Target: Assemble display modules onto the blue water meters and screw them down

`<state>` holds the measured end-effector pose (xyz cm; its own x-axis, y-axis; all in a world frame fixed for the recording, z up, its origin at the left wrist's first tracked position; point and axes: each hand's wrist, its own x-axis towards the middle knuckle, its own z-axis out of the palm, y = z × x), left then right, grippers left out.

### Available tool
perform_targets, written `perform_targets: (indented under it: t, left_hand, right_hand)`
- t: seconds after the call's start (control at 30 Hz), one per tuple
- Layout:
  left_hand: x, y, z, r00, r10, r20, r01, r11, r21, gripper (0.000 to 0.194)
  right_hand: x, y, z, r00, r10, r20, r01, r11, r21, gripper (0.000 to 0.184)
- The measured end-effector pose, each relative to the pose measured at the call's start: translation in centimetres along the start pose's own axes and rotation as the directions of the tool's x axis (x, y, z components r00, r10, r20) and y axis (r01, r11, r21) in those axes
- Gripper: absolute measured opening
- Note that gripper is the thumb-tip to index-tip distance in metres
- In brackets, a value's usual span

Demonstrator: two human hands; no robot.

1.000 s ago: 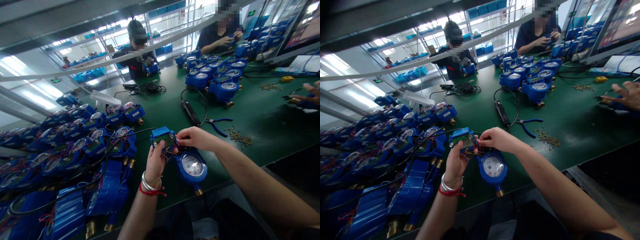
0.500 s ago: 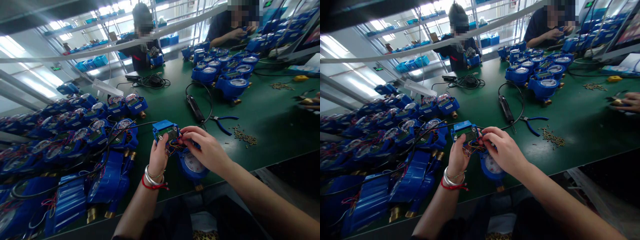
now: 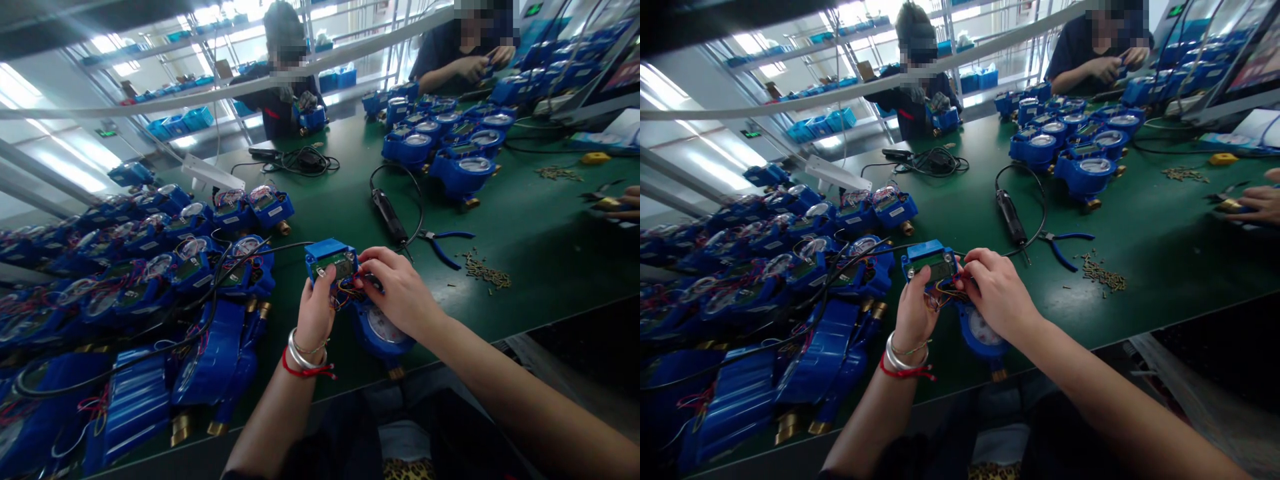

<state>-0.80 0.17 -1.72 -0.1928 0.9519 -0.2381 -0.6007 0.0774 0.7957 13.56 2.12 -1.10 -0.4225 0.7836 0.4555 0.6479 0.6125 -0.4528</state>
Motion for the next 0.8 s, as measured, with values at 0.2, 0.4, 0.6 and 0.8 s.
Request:
perform_targets:
  t: [0.2,0.4,0.6,0.8]
  left_hand:
    - [-0.1,0.1,0.0,1.000,0.002,0.010,-0.002,1.000,0.011,0.035]
    - [-0.2,0.2,0.1,0.999,-0.023,-0.039,0.024,0.999,0.043,0.041]
    - [0.0,-0.2,-0.5,0.999,0.017,-0.030,-0.013,0.994,0.106,0.039]
    - [0.2,-0.9,-1.4,0.993,0.104,-0.049,-0.090,0.971,0.224,0.040]
  right_hand:
    - [0.1,-0.2,-2.0,0.999,0.003,0.039,-0.005,0.998,0.070,0.009]
    - [0.2,-0.8,-3.9,0.988,-0.052,0.146,0.034,0.992,0.124,0.011]
    - [0.9,-0.7,-3.4,0.969,-0.227,0.094,0.230,0.973,-0.015,0.010]
    - [2.0,-0.6,-3.4,0.960,-0.280,0.018,0.279,0.960,0.013,0.013]
